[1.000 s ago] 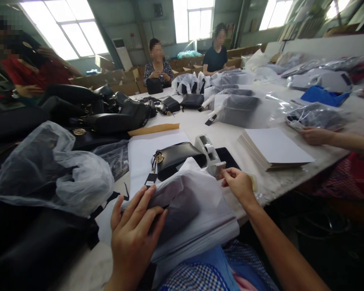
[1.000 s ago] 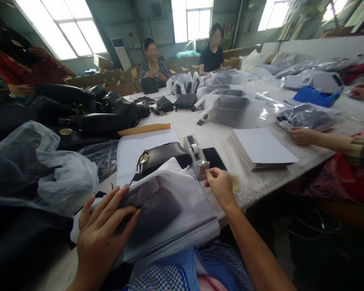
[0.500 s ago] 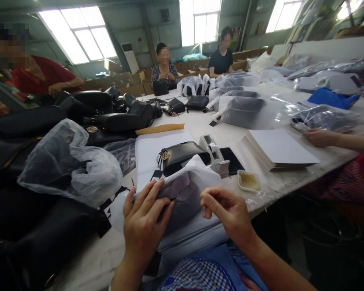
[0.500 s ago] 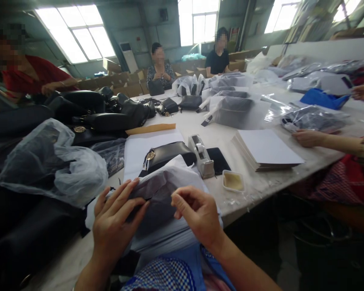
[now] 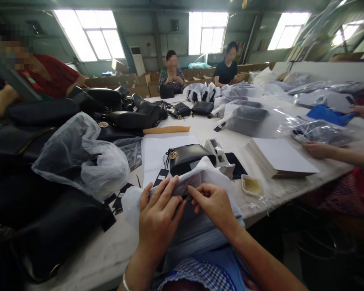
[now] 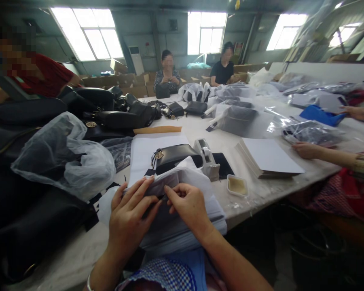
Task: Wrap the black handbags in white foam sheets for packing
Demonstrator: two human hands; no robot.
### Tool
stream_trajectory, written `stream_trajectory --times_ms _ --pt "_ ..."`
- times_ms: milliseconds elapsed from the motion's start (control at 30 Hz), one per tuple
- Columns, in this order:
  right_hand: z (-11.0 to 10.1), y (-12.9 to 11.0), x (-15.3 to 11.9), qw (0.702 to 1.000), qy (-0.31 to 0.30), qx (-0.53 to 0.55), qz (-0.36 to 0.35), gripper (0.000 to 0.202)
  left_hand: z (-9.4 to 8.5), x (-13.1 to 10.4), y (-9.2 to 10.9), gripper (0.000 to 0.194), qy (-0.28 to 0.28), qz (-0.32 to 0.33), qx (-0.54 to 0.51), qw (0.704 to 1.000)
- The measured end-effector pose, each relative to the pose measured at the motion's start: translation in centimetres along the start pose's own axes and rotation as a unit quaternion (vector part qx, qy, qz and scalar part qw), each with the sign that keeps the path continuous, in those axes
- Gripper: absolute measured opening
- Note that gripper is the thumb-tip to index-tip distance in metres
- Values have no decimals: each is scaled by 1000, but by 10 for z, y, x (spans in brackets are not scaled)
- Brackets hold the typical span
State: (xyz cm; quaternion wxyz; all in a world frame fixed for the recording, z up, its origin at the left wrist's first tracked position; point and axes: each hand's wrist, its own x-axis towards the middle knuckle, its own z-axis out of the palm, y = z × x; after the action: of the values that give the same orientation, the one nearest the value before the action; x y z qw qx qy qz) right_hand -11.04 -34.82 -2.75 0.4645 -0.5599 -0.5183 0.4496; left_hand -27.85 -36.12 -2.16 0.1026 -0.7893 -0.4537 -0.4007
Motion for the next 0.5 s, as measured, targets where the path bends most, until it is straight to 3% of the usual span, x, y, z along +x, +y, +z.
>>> stream_trajectory --times_ms 267,500 --pt "-8 -17 0 997 -17 -72 13 39 -1 2 -3 9 0 3 -2 1000" --pt "-20 -17 -3 995 -89 -17 52 34 -3 3 -2 9 -4 0 -1 1000"
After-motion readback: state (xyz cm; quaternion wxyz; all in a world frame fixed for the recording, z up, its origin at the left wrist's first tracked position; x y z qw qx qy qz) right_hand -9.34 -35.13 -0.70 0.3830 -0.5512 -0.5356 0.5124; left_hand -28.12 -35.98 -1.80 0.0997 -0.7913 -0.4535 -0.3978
